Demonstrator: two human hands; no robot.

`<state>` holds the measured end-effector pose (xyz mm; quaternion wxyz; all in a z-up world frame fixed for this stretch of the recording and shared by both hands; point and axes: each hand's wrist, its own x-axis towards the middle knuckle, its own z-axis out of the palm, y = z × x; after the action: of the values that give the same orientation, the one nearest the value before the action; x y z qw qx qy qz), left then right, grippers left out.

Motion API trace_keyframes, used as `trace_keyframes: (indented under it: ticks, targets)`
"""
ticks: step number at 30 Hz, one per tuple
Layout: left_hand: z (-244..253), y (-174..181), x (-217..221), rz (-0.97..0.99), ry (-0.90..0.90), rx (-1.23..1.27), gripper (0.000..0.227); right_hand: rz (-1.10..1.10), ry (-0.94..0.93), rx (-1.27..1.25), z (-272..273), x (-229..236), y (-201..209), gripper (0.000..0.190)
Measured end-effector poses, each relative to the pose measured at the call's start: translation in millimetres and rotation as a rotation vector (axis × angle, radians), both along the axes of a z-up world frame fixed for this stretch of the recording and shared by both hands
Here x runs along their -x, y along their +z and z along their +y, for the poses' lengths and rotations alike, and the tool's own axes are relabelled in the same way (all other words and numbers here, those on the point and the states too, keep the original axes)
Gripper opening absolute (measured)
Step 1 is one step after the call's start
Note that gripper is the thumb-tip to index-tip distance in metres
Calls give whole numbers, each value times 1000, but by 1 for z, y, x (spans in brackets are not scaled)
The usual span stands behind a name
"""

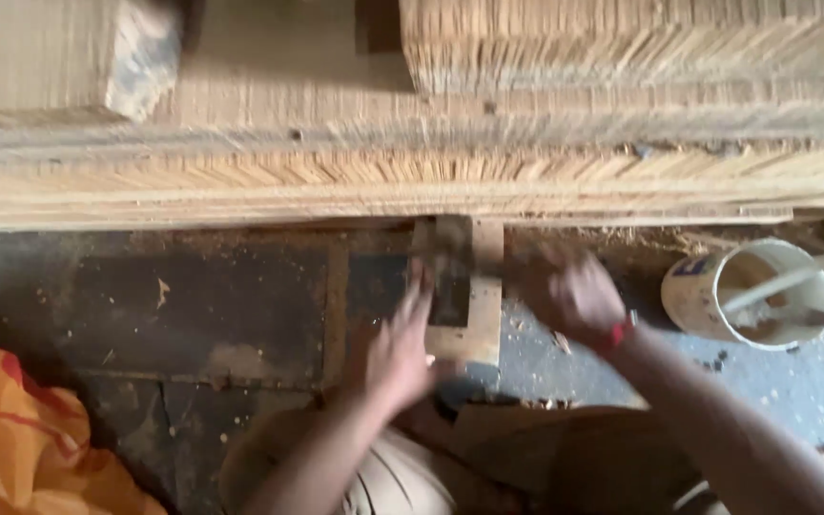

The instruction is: The person sits on the floor and sharpens a metal chisel on a rectangular sharpening stone. They repeatedly rub the blade against the stone, occasionally dipping a brush into a bucket of liquid to apply it to the stone or the tool.

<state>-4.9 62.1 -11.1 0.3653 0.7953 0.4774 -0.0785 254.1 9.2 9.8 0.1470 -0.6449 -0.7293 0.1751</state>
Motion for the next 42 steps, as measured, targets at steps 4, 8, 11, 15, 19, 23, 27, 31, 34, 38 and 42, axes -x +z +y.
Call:
trace_keyframes:
  ticks: [4, 8, 11, 15, 19, 23, 27, 31, 34, 38, 42]
  targets:
    - [39, -4, -21, -228, -113, -405, 151, -16, -66, 15, 32, -15, 24, 41]
    - [-36, 3, 14, -128, -121, -156, 140, 37, 40, -131, -22, -6, 21, 35]
    - [-49, 7, 12, 29, -140, 33, 134, 59, -50, 103, -46, -8, 8, 46]
    - [10, -5, -34, -199, -136, -226, 133, -95, -83, -186, -39, -23, -17, 29]
    - [33, 18, -51, -146, -147, -201, 140, -22, -55, -294, -18, -38, -10, 30]
    - [-48, 32, -6, 10, -296, -263, 141, -53, 34, -74, -70, -20, -9, 40]
    - [-23, 16, -25, 15, -165, 4, 123, -34, -33, -78, -52, -27, -8, 38]
    - [26, 4, -52, -406, -121, -685, 154, -11, -31, -166, 4, -45, -4, 35]
    - [-14, 15, -23, 39, -101, -151, 137, -18, 147, -283, -5, -42, -8, 35]
    - [-42, 25, 13, 178, -210, -144, 128, -88, 209, -406, -24, -26, -15, 40]
    - [13, -3, -11, -130, -95, -345, 129, -108, 142, -182, 15, -23, -9, 37]
